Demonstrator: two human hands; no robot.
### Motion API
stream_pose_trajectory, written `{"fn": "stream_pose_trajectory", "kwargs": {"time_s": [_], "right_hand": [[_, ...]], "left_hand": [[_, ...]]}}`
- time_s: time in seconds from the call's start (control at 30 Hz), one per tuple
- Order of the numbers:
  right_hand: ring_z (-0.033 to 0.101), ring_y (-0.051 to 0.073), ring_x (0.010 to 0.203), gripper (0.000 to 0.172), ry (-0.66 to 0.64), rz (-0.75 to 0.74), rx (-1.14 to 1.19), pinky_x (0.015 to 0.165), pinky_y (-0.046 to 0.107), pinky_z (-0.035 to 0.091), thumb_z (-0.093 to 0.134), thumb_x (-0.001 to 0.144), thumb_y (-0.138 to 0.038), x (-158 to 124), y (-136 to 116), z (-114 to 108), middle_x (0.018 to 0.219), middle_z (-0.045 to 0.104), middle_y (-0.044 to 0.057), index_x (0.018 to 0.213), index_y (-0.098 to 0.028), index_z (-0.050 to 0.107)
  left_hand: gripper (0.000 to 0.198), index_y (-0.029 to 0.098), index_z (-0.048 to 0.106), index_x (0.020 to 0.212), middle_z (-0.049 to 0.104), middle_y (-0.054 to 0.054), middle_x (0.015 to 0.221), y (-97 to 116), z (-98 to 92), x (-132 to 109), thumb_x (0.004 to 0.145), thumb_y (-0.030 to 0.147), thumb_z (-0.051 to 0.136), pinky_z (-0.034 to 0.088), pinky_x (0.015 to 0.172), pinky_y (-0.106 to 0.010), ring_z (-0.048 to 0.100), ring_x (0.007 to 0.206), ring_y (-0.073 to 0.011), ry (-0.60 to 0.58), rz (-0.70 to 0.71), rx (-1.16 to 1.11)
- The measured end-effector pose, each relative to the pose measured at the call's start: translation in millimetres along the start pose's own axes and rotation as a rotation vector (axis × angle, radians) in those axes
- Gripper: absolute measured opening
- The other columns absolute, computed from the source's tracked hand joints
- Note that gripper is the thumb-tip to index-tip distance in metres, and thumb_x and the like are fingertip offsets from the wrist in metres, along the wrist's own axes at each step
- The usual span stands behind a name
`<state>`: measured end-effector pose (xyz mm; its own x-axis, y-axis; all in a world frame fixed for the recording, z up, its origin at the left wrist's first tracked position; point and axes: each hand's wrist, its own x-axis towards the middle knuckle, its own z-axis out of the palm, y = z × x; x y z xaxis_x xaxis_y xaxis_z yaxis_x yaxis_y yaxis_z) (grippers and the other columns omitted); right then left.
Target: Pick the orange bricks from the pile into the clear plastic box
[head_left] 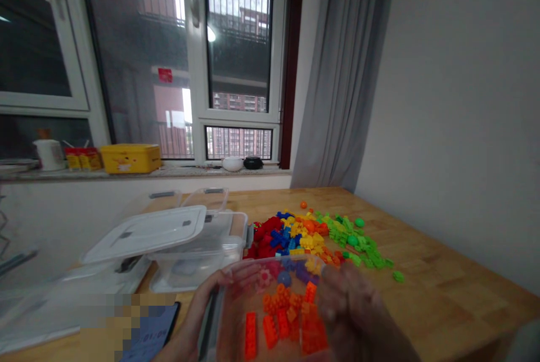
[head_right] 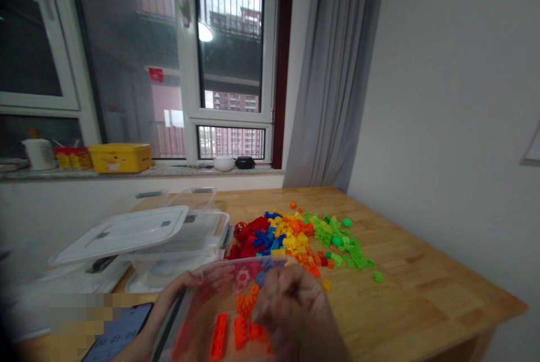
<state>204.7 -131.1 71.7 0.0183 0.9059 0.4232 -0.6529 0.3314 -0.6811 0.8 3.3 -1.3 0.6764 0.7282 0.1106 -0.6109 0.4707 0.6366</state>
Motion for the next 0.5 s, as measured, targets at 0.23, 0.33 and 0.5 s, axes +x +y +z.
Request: {"fn": "stream_pose_trajectory", "kwargs": {"time_s": [0.23,0.33,0.5], "right_hand": [[0.071,0.019,0.083,0.033,0.509,-0.116,-0.993,0.078,0.03,0.055,0.072,0.075,-0.041,110,-30,-160,0.092,0.076,0.007,0.098,-0.017,0.07],[0.07,0.023,0.073,0.024,0.553,-0.011,-1.394,0.071,0.034,0.053,0.062,0.078,-0.035,131,-28,-218,0.08,0.075,0.01,0.085,-0.015,0.073],[0.068,0.024,0.081,0.017,0.523,0.061,-1.637,0.071,0.03,0.047,0.059,0.073,-0.025,123,-3,-264,0.083,0.075,0.009,0.077,-0.017,0.074]], "left_hand": [[0.053,0.006,0.063,0.124,0.071,-0.015,0.127,1,5.0,-1,0.076,0.012,0.041,0.02,0.12,-0.044,0.051,0.133,-0.0294,-0.014,-0.017,0.007],[0.053,0.008,0.062,0.124,0.07,-0.014,0.128,0,3.2,-1,0.076,0.011,0.041,0.022,0.12,-0.046,0.051,0.133,-0.0298,-0.01,-0.005,-0.016],[0.054,0.01,0.064,0.124,0.071,-0.014,0.127,-2,-5.3,0,0.074,0.011,0.042,0.024,0.119,-0.05,0.051,0.133,-0.0312,-0.022,0.003,-0.012]]}}
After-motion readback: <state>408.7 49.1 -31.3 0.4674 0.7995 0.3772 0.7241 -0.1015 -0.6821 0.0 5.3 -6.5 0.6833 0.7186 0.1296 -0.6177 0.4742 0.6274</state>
